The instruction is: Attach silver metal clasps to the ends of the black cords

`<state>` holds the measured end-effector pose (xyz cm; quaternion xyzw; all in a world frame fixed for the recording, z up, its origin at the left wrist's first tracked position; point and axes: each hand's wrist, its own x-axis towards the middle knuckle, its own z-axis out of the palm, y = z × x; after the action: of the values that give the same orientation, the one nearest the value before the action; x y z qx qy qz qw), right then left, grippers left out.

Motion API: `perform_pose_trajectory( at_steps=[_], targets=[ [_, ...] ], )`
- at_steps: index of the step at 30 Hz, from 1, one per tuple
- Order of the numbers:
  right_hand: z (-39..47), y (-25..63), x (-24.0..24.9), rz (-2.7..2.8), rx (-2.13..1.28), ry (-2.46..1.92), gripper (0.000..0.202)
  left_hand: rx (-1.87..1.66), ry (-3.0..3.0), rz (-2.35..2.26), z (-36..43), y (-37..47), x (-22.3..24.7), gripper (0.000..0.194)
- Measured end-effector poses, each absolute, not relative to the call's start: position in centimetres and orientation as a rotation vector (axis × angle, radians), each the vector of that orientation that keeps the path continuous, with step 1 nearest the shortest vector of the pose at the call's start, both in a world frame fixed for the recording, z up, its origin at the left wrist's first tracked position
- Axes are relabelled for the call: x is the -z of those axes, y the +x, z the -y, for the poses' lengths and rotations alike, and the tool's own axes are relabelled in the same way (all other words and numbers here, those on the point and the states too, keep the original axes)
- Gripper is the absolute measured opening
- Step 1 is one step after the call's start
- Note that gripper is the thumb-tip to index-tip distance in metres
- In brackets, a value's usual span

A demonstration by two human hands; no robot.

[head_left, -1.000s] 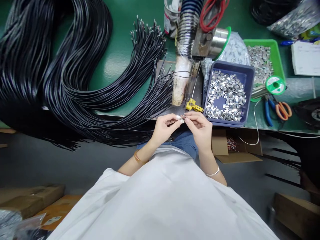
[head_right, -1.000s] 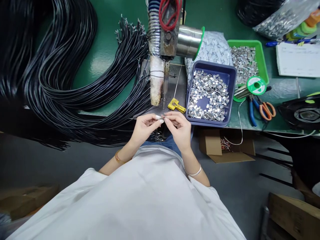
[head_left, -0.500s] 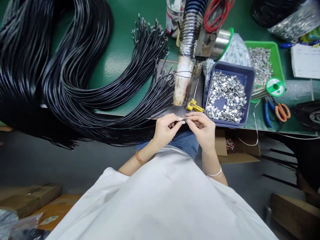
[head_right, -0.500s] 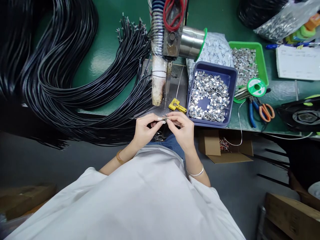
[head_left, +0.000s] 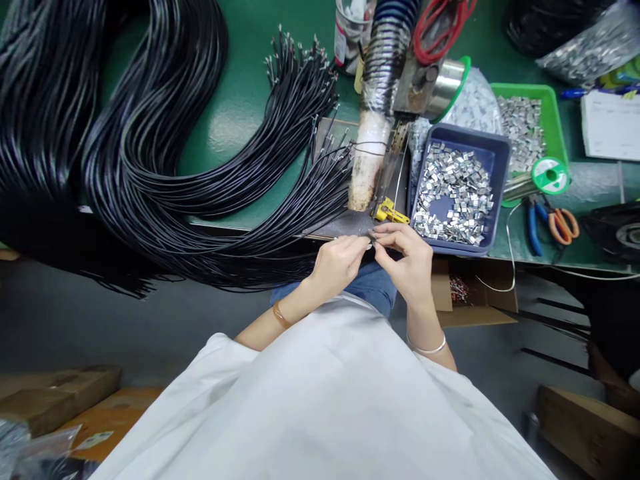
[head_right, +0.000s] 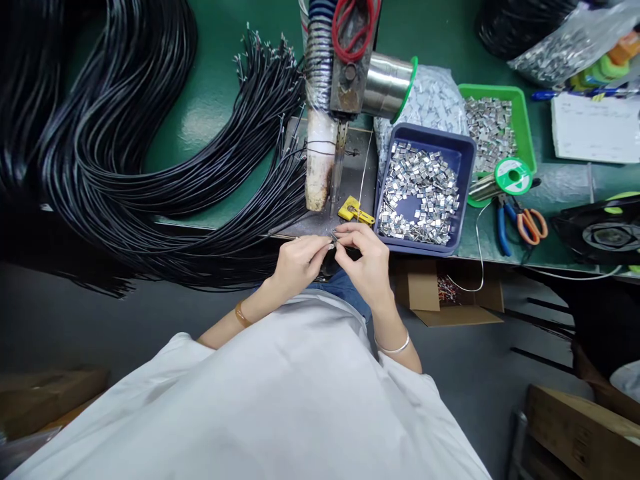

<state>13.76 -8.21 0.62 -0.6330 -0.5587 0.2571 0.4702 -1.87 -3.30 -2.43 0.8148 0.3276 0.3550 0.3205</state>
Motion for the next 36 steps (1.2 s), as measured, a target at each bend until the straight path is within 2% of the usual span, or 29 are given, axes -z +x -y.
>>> perform_pose_trajectory(
  at_steps=[4, 9, 15, 20, 28, 33, 36],
  targets=[
    [8.5, 13.1, -0.3, 1.170, -0.794, -1.411, 0.007, -0.759, 1.495, -0.745, 3.5, -2.0, 1.4, 0.031],
    [8.5, 12.6, 0.4, 1.139, -0.700, -1.414, 0.002, -0.627, 0.949, -0.651, 2.6, -2.2, 0.5, 0.043],
    [8.6, 13.0, -0.2, 1.250, -0.274, -1.482, 0.013, -0.786, 0.895, -0.738, 1.9, -1.8, 0.8, 0.034],
    [8.8, 13.3, -0.4, 1.480, -0.131, -1.418, 0.014, -0.845, 0.889, -0.756, 1.7, -1.3, 1.1, 0.026],
    [8.3, 14.0, 0.4, 1.625, -0.261, -1.396, 0.012, -0.835, 0.916, -0.755, 1.6, -1.0, 1.0, 0.022],
    [8.3, 13.7, 0.7, 1.473, -0.464, -1.432, 0.005, -0.837, 0.899, -0.772, 1.7, -1.0, 0.8, 0.023],
    [8.5, 13.4, 0.6, 1.311, -0.288, -1.467, 0.008, -0.852, 0.885, -0.775, 1.6, -1.0, 0.8, 0.024]
  ],
)
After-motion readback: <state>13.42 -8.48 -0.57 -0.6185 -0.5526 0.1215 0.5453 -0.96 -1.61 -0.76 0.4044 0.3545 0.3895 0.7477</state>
